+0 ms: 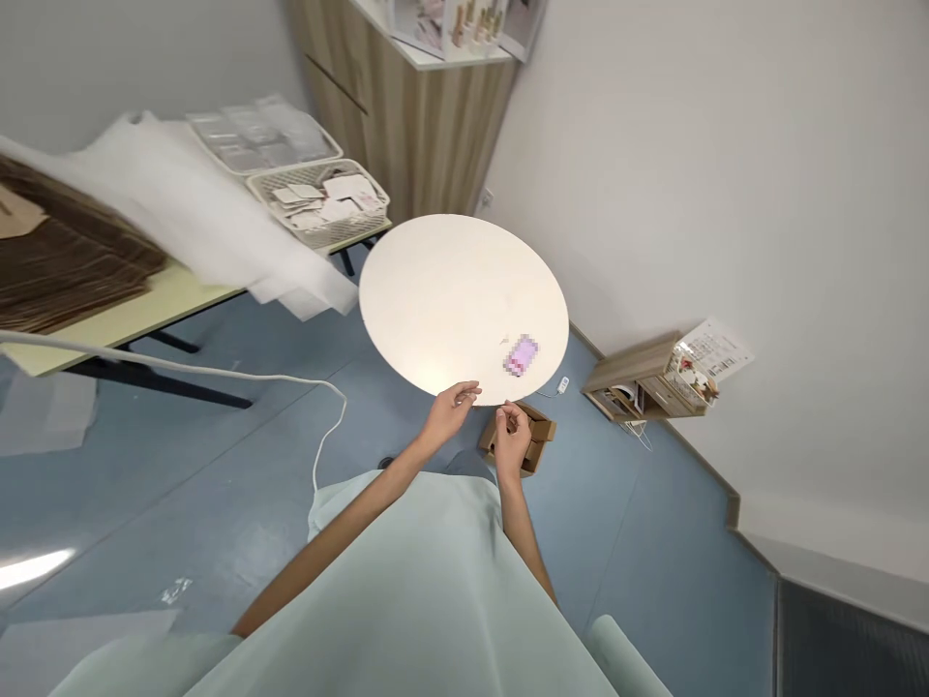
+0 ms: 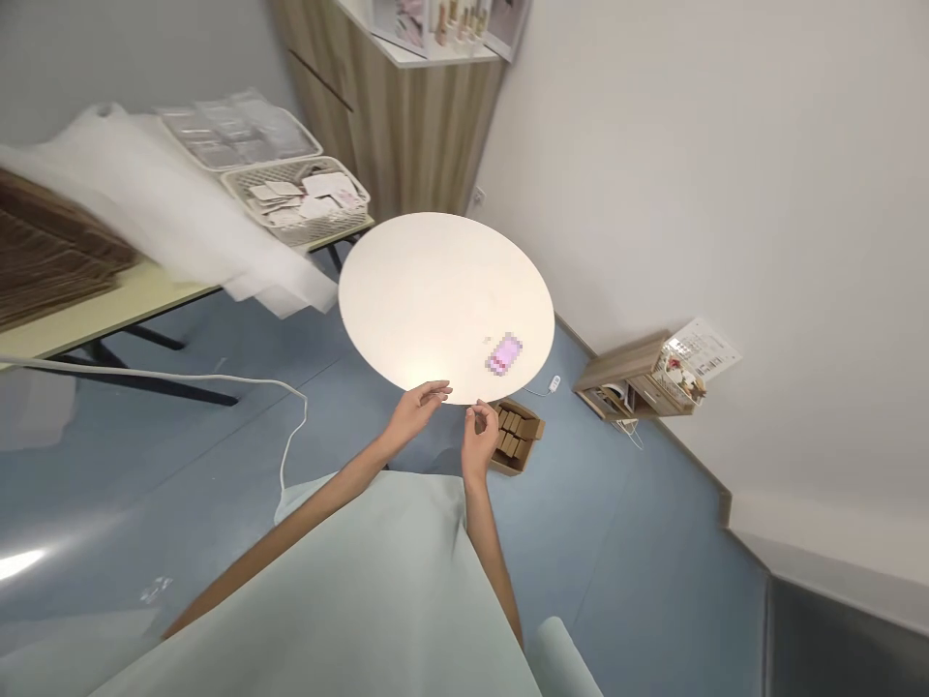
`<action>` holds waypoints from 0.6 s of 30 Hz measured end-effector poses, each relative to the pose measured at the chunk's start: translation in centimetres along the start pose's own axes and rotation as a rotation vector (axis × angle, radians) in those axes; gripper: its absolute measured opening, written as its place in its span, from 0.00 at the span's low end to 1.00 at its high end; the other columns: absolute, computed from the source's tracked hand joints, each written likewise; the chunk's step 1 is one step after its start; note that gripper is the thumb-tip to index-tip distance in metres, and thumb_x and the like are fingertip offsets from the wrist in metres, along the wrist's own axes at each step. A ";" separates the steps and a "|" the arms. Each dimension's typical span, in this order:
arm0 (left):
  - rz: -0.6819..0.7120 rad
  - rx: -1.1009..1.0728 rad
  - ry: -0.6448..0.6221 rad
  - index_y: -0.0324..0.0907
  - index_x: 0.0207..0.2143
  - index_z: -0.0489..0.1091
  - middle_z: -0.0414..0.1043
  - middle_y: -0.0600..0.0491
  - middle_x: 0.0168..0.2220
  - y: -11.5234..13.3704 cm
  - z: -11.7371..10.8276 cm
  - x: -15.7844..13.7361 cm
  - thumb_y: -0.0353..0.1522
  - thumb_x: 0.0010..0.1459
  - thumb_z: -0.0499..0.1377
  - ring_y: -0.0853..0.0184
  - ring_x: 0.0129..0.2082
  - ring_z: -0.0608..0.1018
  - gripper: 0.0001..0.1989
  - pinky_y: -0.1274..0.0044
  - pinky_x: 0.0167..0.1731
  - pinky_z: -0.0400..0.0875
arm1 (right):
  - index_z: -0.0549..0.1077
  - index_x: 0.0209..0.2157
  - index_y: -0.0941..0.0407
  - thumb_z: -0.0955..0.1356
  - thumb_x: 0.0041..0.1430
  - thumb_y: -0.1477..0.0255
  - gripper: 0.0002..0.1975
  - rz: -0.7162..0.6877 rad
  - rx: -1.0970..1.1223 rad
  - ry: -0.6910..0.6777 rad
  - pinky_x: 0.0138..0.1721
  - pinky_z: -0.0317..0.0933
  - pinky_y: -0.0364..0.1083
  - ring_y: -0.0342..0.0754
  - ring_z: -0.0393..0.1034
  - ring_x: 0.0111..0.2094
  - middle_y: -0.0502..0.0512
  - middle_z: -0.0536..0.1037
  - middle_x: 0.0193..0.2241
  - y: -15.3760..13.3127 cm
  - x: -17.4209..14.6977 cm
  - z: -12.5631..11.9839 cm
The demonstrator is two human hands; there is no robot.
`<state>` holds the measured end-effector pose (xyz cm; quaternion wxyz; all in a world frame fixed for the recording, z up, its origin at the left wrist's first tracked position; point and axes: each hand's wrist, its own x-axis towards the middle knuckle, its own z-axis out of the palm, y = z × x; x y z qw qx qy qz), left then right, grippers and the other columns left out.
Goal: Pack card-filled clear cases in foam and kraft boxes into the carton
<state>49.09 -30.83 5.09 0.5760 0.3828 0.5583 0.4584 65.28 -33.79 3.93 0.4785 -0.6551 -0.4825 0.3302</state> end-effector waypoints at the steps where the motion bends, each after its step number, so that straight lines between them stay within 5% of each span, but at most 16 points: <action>1: 0.001 -0.015 0.031 0.43 0.55 0.79 0.85 0.41 0.56 0.2 -1.3 -0.2 0.42 0.63 0.60 0.51 0.58 0.85 0.22 0.58 0.62 0.78 | 0.79 0.43 0.54 0.70 0.70 0.56 0.15 -0.018 -0.017 -0.036 0.61 0.74 0.59 0.60 0.79 0.61 0.70 0.83 0.58 -0.7 -0.1 1.0; 9: 0.030 -0.078 0.218 0.43 0.56 0.78 0.87 0.44 0.49 0.8 -10.4 0.1 0.41 0.62 0.61 0.54 0.53 0.87 0.22 0.60 0.62 0.78 | 0.78 0.44 0.52 0.69 0.69 0.59 0.12 -0.078 -0.036 -0.215 0.60 0.74 0.59 0.59 0.79 0.60 0.66 0.85 0.55 -4.3 1.5 10.3; 18: 0.041 -0.034 0.363 0.42 0.54 0.78 0.87 0.44 0.46 3.1 -21.0 6.4 0.42 0.62 0.62 0.54 0.51 0.87 0.22 0.60 0.61 0.79 | 0.78 0.46 0.53 0.65 0.69 0.60 0.14 -0.079 0.014 -0.345 0.58 0.75 0.56 0.57 0.79 0.60 0.66 0.84 0.56 -6.8 5.3 23.6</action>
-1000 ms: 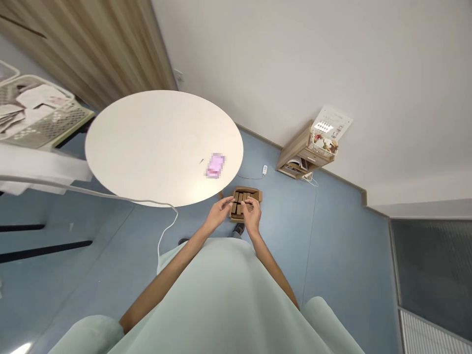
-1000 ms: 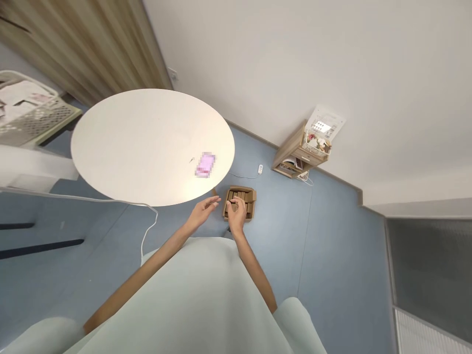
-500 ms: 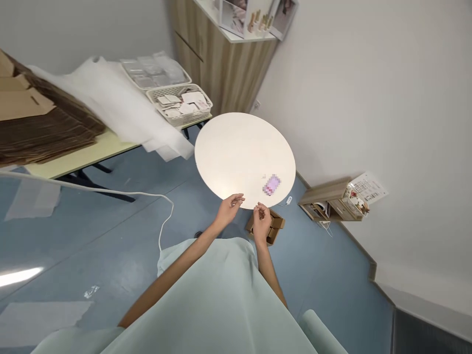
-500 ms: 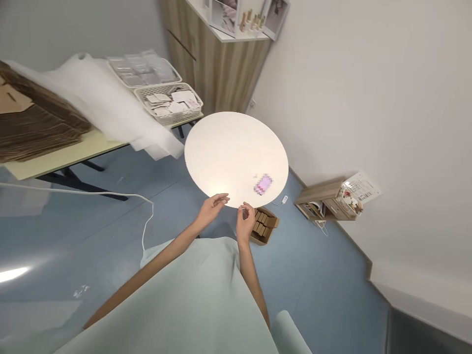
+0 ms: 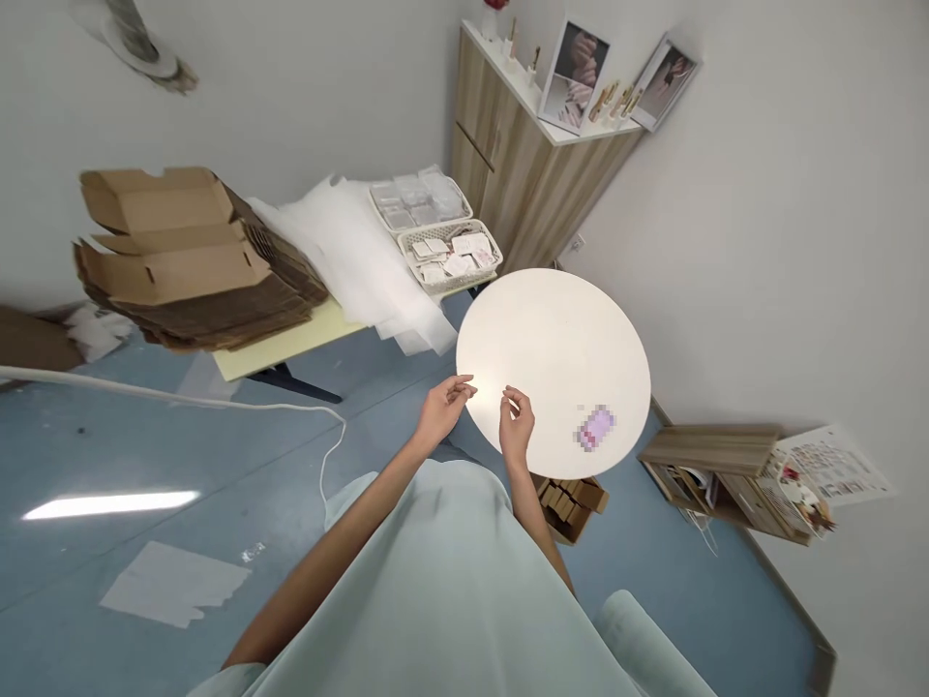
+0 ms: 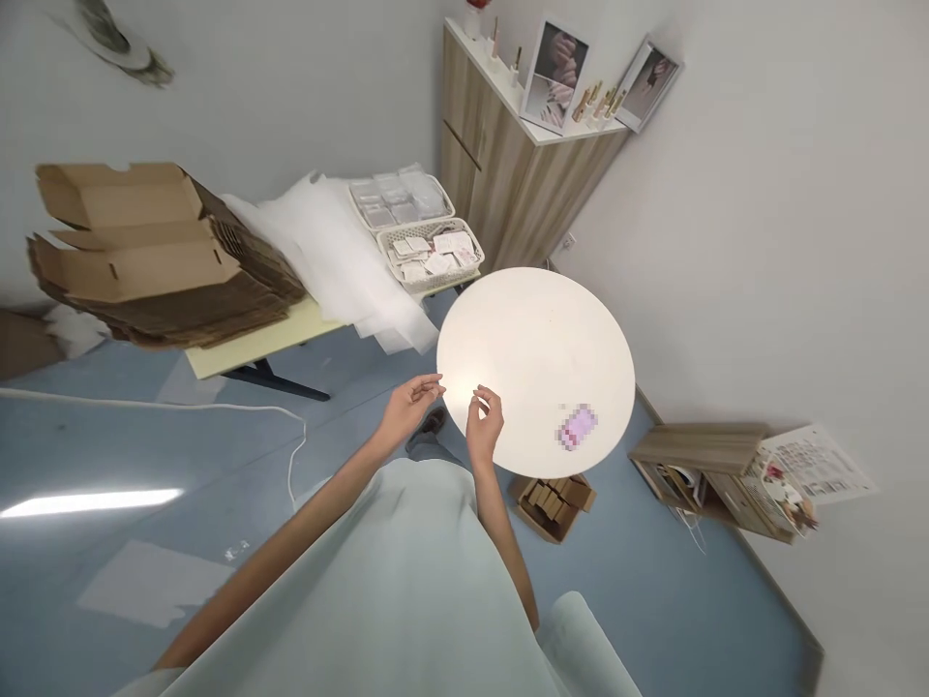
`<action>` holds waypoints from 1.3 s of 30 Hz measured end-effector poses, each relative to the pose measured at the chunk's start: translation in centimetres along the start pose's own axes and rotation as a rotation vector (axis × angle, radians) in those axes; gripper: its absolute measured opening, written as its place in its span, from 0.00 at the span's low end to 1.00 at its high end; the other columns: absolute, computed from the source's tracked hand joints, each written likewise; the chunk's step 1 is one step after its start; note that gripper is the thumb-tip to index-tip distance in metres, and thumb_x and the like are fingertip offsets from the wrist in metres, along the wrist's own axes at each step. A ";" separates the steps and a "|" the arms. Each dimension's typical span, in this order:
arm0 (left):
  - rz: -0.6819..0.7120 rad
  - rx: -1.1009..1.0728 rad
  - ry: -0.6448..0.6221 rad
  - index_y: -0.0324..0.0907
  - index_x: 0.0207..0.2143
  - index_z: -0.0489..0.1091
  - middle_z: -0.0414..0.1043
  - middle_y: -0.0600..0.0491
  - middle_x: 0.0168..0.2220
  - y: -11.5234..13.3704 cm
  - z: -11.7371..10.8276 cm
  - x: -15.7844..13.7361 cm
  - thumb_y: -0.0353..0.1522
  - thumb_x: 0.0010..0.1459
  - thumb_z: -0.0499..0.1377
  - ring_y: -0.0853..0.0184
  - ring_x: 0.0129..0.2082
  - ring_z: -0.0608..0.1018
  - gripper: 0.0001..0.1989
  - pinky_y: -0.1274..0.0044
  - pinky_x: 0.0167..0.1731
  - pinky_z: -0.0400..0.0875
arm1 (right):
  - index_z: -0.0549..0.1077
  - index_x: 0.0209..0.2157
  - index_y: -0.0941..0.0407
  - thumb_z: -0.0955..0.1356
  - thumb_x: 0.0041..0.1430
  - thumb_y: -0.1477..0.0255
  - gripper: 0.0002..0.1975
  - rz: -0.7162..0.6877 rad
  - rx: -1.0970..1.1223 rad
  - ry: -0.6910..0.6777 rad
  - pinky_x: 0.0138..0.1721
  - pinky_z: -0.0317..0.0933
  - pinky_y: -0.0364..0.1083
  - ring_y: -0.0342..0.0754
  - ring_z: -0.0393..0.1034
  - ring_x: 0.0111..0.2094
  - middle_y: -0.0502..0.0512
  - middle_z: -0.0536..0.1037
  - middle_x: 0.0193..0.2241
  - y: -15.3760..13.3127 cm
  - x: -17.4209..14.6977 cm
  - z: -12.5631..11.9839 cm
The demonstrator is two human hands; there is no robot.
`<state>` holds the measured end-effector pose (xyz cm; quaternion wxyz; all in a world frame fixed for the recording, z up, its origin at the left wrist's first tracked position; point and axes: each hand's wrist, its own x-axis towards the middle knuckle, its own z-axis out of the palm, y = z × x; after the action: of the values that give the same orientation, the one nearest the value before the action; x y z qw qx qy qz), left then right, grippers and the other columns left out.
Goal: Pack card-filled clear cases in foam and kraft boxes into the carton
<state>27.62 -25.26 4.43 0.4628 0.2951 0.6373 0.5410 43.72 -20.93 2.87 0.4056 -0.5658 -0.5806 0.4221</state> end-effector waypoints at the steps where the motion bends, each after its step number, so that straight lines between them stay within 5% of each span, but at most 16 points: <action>1: -0.004 0.018 0.006 0.42 0.54 0.78 0.87 0.44 0.46 0.6 -0.8 1.2 0.43 0.62 0.62 0.54 0.51 0.87 0.22 0.59 0.61 0.79 | 0.78 0.46 0.53 0.65 0.70 0.60 0.15 0.007 0.011 0.004 0.57 0.75 0.56 0.57 0.79 0.60 0.66 0.84 0.55 -0.3 1.0 1.1; 9: -0.076 0.112 0.036 0.43 0.55 0.78 0.86 0.44 0.47 4.3 -5.7 10.2 0.48 0.62 0.65 0.51 0.54 0.86 0.25 0.60 0.62 0.79 | 0.80 0.48 0.53 0.63 0.73 0.58 0.18 0.047 0.034 -0.023 0.56 0.74 0.54 0.56 0.79 0.60 0.64 0.85 0.55 -2.6 7.8 7.3; 16: -0.147 0.069 0.045 0.43 0.54 0.79 0.87 0.45 0.45 4.7 -8.0 16.1 0.50 0.56 0.68 0.51 0.52 0.87 0.29 0.59 0.60 0.80 | 0.80 0.47 0.54 0.64 0.74 0.56 0.19 0.093 0.007 0.006 0.58 0.73 0.54 0.56 0.78 0.61 0.65 0.84 0.56 -4.0 11.0 9.1; 23: -0.135 0.091 -0.026 0.42 0.52 0.80 0.86 0.46 0.44 4.9 -9.3 24.6 0.43 0.58 0.67 0.54 0.48 0.87 0.22 0.63 0.57 0.80 | 0.79 0.47 0.53 0.63 0.72 0.58 0.18 0.129 -0.078 0.131 0.57 0.73 0.55 0.57 0.79 0.60 0.66 0.84 0.56 -5.9 12.5 10.8; 31: -0.079 0.583 -0.044 0.39 0.60 0.76 0.80 0.39 0.59 4.3 -10.2 36.9 0.34 0.66 0.64 0.55 0.48 0.86 0.21 0.62 0.61 0.76 | 0.80 0.46 0.54 0.64 0.70 0.57 0.18 0.205 -0.117 0.324 0.58 0.72 0.56 0.58 0.79 0.60 0.66 0.85 0.55 -8.9 12.3 14.1; 39: 0.226 1.028 -0.427 0.36 0.69 0.70 0.69 0.33 0.67 2.7 -9.4 43.9 0.24 0.60 0.59 0.42 0.69 0.71 0.33 0.56 0.66 0.71 | 0.82 0.49 0.55 0.66 0.69 0.54 0.22 0.344 -0.183 0.501 0.58 0.74 0.57 0.60 0.80 0.59 0.67 0.86 0.55 -8.8 8.7 15.8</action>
<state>1.27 9.98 -4.97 0.3176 0.6515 0.6755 0.1357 25.71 -12.71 6.21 0.4064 -0.7761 -0.3940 0.2780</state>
